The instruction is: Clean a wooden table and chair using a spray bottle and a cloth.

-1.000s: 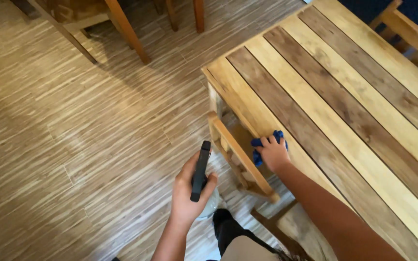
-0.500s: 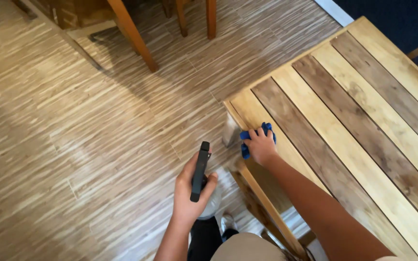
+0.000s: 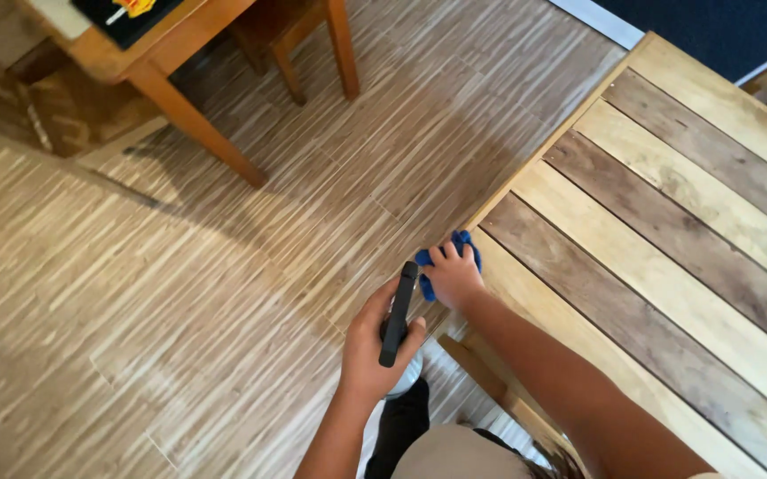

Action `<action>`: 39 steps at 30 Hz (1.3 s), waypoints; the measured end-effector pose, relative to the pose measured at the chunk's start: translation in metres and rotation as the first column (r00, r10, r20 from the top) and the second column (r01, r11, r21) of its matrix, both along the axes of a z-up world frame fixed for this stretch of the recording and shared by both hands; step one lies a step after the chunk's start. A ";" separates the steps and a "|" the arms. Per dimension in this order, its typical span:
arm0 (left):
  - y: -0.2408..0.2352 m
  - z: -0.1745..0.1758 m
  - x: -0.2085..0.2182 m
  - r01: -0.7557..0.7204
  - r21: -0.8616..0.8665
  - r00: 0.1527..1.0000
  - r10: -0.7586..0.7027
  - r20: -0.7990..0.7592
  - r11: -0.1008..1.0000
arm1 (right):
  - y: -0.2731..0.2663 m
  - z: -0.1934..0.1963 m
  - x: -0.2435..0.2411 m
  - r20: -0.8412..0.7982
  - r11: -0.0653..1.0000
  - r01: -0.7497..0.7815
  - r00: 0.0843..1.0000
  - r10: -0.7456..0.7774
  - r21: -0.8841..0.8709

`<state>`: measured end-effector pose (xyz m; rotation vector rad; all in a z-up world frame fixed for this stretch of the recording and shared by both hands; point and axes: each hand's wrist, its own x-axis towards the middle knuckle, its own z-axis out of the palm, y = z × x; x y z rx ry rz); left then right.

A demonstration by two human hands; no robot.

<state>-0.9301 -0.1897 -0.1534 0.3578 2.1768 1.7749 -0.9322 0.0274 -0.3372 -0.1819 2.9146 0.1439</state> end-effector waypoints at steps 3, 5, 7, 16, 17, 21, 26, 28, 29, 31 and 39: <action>0.003 -0.009 -0.018 0.043 0.038 0.996 -0.046 0.078 0.998 | -0.009 -0.005 -0.021 0.062 0.999 0.051 0.997 -0.050 -0.014; 0.004 -0.008 -0.028 0.078 0.025 0.994 -0.079 0.071 0.997 | -0.010 -0.018 -0.036 0.027 0.994 0.107 0.994 -0.107 -0.033; 0.005 -0.011 -0.032 0.111 0.013 0.991 -0.111 0.068 0.994 | -0.011 -0.019 -0.043 -0.005 0.986 0.162 0.987 -0.162 -0.050; 0.069 -0.041 -0.035 0.278 0.053 0.959 -0.273 -0.078 0.959 | 0.050 0.037 0.010 -0.046 0.861 0.421 0.891 -0.451 -0.286; 0.081 -0.045 -0.032 0.298 0.086 0.943 -0.279 -0.183 0.951 | 0.061 0.043 0.022 -0.020 0.855 0.475 0.872 -0.489 -0.208; 0.131 -0.021 -0.015 0.470 0.016 0.880 -0.470 0.075 0.883 | 0.107 0.073 0.093 -0.045 0.671 0.700 0.683 -0.729 -0.244; 0.195 -0.013 0.031 0.670 0.086 0.731 -0.636 -0.247 0.737 | 0.180 0.059 0.251 -0.239 0.332 0.787 0.238 -0.941 -0.521; 0.217 -0.009 0.053 0.744 0.040 0.665 -0.734 -0.134 0.667 | 0.199 0.048 0.325 -0.314 0.245 0.800 0.075 -0.947 -0.548; 0.227 -0.012 0.064 0.776 0.001 0.630 -0.774 -0.067 0.631 | 0.206 0.045 0.361 -0.313 0.162 0.804 -0.032 -0.949 -0.573; 0.246 -0.015 0.085 0.828 -0.033 0.561 -0.828 0.001 0.560 | 0.210 0.043 0.427 -0.312 0.052 0.802 -0.171 -0.934 -0.594; 0.288 -0.058 0.129 0.978 -0.206 -0.056 -0.990 -0.130 -0.028 | 0.202 0.018 0.583 -0.247 -0.239 0.769 -0.456 -0.855 -0.593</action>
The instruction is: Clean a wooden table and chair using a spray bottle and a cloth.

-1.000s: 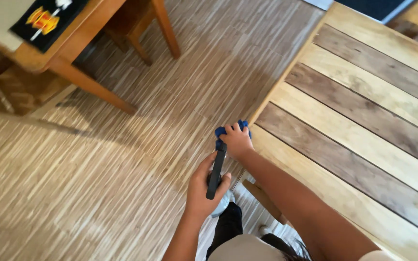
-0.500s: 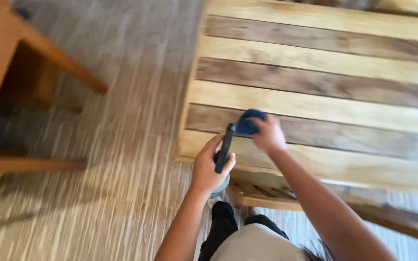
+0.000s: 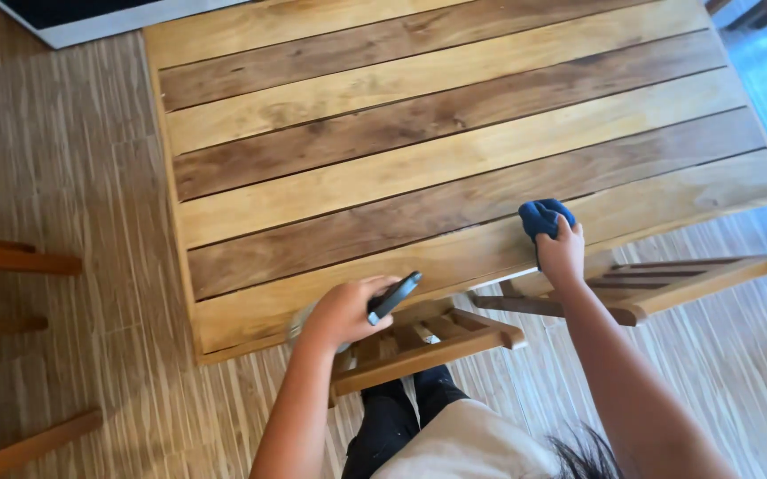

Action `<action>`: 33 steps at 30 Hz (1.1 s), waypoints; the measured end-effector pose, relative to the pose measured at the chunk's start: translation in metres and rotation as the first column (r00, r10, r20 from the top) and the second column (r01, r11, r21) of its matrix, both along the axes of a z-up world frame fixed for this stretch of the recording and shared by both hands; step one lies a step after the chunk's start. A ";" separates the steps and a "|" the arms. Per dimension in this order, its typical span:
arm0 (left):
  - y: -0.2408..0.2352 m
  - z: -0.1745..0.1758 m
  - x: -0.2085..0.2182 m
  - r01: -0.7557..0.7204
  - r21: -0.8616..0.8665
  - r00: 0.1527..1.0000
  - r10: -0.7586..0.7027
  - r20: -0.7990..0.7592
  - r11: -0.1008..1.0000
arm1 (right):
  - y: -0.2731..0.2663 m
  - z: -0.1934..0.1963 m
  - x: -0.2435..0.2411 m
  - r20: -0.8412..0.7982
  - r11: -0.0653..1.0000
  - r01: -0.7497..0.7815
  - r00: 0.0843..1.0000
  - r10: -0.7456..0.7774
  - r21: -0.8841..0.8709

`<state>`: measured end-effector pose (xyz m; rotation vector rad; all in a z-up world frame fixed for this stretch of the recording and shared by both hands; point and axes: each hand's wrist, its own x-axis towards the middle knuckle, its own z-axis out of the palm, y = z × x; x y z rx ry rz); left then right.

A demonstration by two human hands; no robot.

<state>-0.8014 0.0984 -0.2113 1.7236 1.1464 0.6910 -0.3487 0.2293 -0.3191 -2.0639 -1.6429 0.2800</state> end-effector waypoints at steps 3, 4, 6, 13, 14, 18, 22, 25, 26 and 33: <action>-0.004 -0.008 -0.001 -0.072 -0.100 0.988 0.057 -0.143 0.992 | 0.001 -0.007 0.006 -0.049 1.000 0.019 0.999 -0.020 -0.022; -0.008 -0.012 -0.004 -0.076 -0.099 0.987 0.061 -0.147 0.992 | 0.002 -0.007 0.003 -0.053 1.000 0.015 0.998 -0.016 -0.021; -0.020 -0.019 -0.012 -0.181 -0.035 0.970 0.173 -0.169 0.983 | 0.008 -0.007 -0.008 -0.002 0.998 -0.054 0.999 0.054 -0.016; -0.063 -0.033 -0.026 -0.301 -0.032 0.915 0.279 -0.293 0.953 | 0.038 0.003 -0.076 -0.027 0.967 -0.238 0.971 0.237 -0.091; -0.068 -0.034 -0.026 -0.340 -0.033 0.901 0.315 -0.299 0.940 | 0.041 0.003 -0.083 -0.043 0.964 -0.251 0.968 0.249 -0.084; -0.080 -0.004 -0.022 -0.462 -0.128 0.866 0.416 -0.278 0.878 | 0.047 0.002 -0.101 -0.062 0.950 -0.302 0.953 0.297 -0.081; -0.084 -0.048 -0.028 -0.396 -0.003 0.864 0.371 -0.341 0.918 | 0.045 0.008 -0.115 -0.061 0.952 -0.295 0.955 0.290 -0.084; -0.082 -0.033 -0.022 -0.315 -0.095 0.870 0.247 -0.427 0.944 | 0.032 0.012 -0.121 -0.121 0.960 -0.272 0.957 0.263 -0.063; -0.082 -0.034 -0.021 -0.311 -0.052 0.874 0.263 -0.409 0.949 | 0.028 0.011 -0.122 -0.125 0.962 -0.267 0.958 0.259 -0.052; -0.076 -0.047 -0.012 -0.239 0.116 0.907 0.264 -0.329 0.964 | -0.006 0.014 -0.122 -0.198 0.972 -0.237 0.953 0.231 -0.008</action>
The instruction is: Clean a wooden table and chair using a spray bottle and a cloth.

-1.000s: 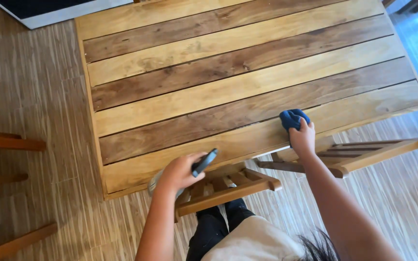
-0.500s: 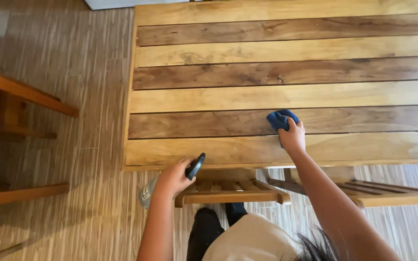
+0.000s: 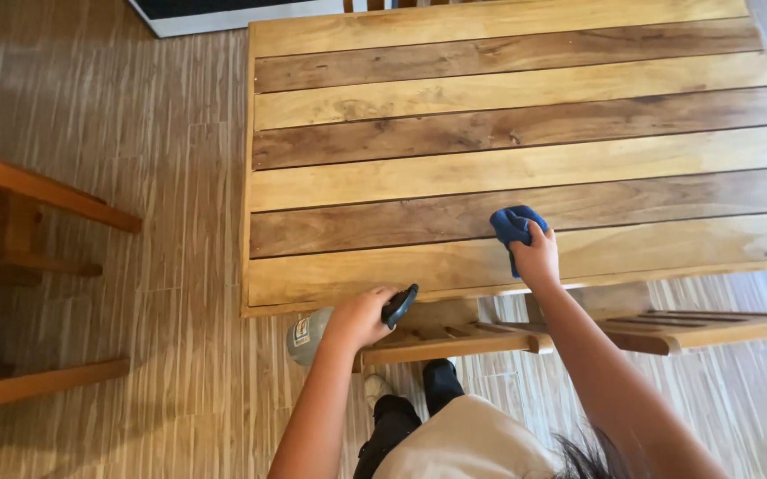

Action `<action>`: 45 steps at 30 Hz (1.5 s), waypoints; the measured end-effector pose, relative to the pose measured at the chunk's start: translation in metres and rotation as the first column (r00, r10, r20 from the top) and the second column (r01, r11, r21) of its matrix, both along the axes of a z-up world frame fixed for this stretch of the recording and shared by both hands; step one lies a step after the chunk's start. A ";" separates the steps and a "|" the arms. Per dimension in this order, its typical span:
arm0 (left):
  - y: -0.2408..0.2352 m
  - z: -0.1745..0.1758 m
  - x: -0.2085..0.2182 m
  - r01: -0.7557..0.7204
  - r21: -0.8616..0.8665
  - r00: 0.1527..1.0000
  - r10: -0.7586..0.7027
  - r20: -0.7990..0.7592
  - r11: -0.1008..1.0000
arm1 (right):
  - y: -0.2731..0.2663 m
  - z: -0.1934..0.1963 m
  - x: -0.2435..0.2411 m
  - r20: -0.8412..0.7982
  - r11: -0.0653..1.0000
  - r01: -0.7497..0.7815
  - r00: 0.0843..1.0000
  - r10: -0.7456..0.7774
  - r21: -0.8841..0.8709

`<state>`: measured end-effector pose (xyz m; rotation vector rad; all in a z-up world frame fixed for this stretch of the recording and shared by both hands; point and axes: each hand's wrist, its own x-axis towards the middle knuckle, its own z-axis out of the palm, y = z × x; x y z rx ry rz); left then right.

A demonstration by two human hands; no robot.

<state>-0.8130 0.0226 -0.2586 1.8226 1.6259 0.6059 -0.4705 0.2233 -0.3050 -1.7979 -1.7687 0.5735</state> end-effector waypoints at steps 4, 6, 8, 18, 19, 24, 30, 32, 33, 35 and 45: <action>0.000 0.006 0.001 0.033 -0.002 0.999 -0.033 -0.006 0.999 | -0.025 0.015 -0.003 -0.007 0.997 0.049 0.999 -0.049 -0.068; -0.001 0.008 0.000 0.018 -0.040 0.999 -0.019 -0.037 0.999 | -0.034 0.013 0.000 -0.005 1.000 0.025 1.000 -0.025 -0.014; -0.003 0.010 -0.004 0.033 -0.070 0.996 -0.038 -0.080 0.997 | -0.045 0.022 -0.002 -0.016 0.996 0.067 0.998 -0.068 -0.053; -0.019 0.021 -0.017 -0.014 0.057 1.000 0.013 0.018 0.998 | -0.081 0.026 0.000 -0.086 0.986 0.154 0.984 -0.159 -0.056; -0.020 0.020 -0.016 -0.014 0.059 1.000 0.013 0.017 0.998 | -0.086 0.033 -0.005 -0.088 0.987 0.154 0.983 -0.159 -0.054; -0.021 0.023 -0.019 -0.081 0.050 0.996 0.083 -0.039 0.995 | -0.088 0.037 -0.008 -0.194 0.976 0.202 0.957 -0.215 -0.084; -0.019 0.022 -0.022 -0.124 -0.062 0.988 0.117 -0.106 0.990 | -0.081 0.028 0.000 -0.118 0.975 0.220 0.968 -0.220 -0.020; -0.021 0.025 -0.023 -0.140 0.013 0.988 0.140 -0.067 0.990 | -0.083 0.028 -0.002 -0.135 0.975 0.219 0.966 -0.220 -0.017; -0.021 0.026 -0.024 -0.157 0.083 0.987 0.160 -0.026 0.984 | -0.084 0.028 -0.003 -0.149 0.976 0.219 0.964 -0.219 -0.019; -0.022 0.036 -0.023 -0.188 0.094 0.982 0.189 -0.002 0.978 | -0.088 0.033 -0.010 -0.183 0.976 0.217 0.958 -0.220 -0.034; -0.016 0.057 -0.018 -0.297 0.046 0.955 0.298 -0.017 0.954 | -0.082 0.029 -0.020 -0.102 0.976 0.216 0.970 -0.218 -0.032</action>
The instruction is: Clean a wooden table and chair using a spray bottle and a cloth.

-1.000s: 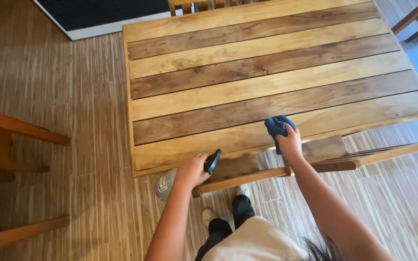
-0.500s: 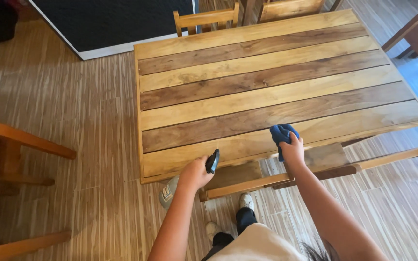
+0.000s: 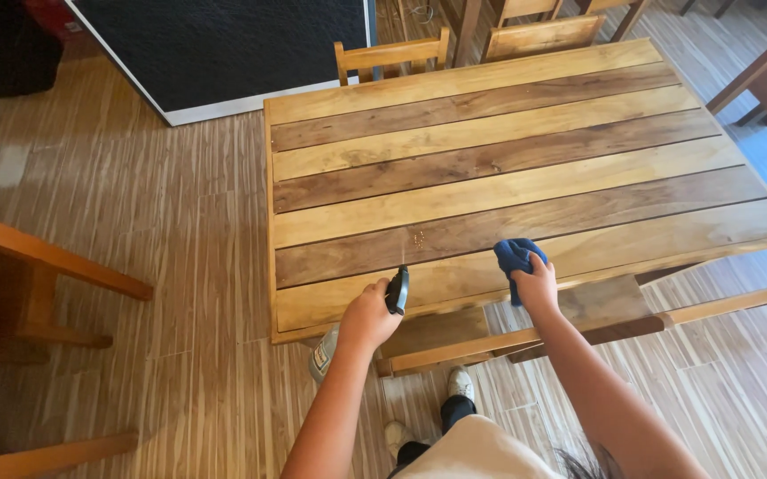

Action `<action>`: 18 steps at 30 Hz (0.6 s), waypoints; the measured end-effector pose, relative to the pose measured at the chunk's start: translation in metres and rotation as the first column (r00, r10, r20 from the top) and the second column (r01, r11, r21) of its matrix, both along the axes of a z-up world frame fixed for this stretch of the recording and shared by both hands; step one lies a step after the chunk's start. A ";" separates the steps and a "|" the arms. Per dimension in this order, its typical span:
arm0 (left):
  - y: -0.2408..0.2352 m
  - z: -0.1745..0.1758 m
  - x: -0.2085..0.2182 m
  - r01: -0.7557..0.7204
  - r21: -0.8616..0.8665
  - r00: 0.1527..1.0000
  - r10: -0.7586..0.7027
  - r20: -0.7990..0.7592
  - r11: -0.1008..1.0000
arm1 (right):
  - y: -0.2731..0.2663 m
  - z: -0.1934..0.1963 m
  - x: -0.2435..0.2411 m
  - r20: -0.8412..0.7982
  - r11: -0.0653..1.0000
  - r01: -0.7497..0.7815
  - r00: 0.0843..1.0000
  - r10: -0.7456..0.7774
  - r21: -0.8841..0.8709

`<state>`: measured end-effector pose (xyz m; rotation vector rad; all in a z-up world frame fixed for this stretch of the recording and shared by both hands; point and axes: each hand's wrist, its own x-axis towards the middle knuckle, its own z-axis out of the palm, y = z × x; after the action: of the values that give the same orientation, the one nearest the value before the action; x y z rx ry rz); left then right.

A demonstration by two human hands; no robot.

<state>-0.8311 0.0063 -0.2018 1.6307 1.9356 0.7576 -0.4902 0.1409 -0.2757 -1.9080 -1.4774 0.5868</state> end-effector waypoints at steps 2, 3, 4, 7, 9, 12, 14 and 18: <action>0.001 0.007 0.000 -0.006 0.010 1.000 0.006 0.007 1.000 | -0.001 0.005 -0.006 0.005 1.000 -0.002 1.000 0.002 -0.017; 0.001 0.011 0.001 -0.013 0.017 1.000 0.013 0.015 1.000 | -0.003 0.008 -0.009 0.010 0.999 -0.005 1.000 0.005 -0.037; 0.001 0.013 0.002 -0.014 0.018 1.000 0.014 0.016 1.000 | -0.003 0.007 -0.010 0.010 0.999 -0.006 1.000 0.006 -0.035; 0.005 0.016 0.005 -0.015 0.109 0.998 0.008 0.063 0.994 | 0.000 0.003 -0.012 -0.019 1.000 -0.021 1.000 0.020 -0.022; 0.009 0.014 0.009 -0.027 0.163 0.999 0.019 0.049 0.986 | 0.002 -0.004 -0.013 -0.034 0.999 -0.027 0.999 0.028 0.027; 0.012 0.025 0.013 -0.049 0.067 0.998 0.047 0.034 0.997 | 0.000 0.003 -0.018 -0.007 1.000 -0.029 1.000 0.029 -0.006; 0.014 0.026 0.015 -0.055 0.060 0.998 0.055 0.014 0.997 | 0.002 -0.004 -0.017 -0.020 0.999 -0.031 0.999 0.031 0.005; 0.017 0.024 0.018 -0.098 0.039 0.995 0.098 0.001 0.994 | 0.003 -0.016 -0.013 -0.060 0.999 -0.029 0.998 0.031 0.031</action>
<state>-0.8133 0.0237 -0.1780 1.5680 2.0259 0.8378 -0.5028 0.1442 -0.2919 -1.8326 -1.4704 0.6271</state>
